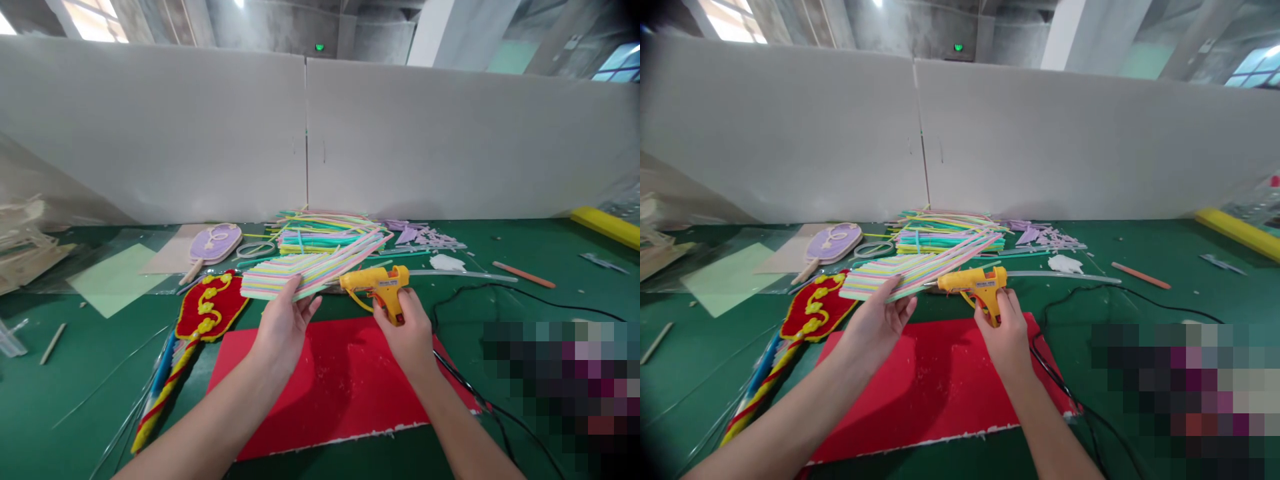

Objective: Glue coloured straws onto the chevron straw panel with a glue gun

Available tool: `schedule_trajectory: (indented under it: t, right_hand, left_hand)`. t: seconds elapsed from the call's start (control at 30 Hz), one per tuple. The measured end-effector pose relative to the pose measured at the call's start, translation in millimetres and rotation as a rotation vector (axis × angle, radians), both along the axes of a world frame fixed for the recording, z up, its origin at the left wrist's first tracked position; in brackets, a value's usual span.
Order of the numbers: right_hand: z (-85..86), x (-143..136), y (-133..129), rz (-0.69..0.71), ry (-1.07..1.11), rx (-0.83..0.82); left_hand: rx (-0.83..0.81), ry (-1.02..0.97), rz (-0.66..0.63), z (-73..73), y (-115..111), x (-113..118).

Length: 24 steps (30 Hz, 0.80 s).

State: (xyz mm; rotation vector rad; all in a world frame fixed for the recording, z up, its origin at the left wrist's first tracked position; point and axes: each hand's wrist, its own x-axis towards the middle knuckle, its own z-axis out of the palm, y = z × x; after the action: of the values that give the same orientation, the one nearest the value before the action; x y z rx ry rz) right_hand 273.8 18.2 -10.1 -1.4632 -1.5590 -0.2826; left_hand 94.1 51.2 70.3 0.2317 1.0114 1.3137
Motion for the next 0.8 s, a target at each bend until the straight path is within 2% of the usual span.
schedule_trajectory:
  t: [0.8]
  right_hand:
    - [-1.7,0.3,0.3,0.020,0.013,0.006]
  left_hand:
    - [0.000,-0.007,-0.022,-1.2,1.4,1.8]
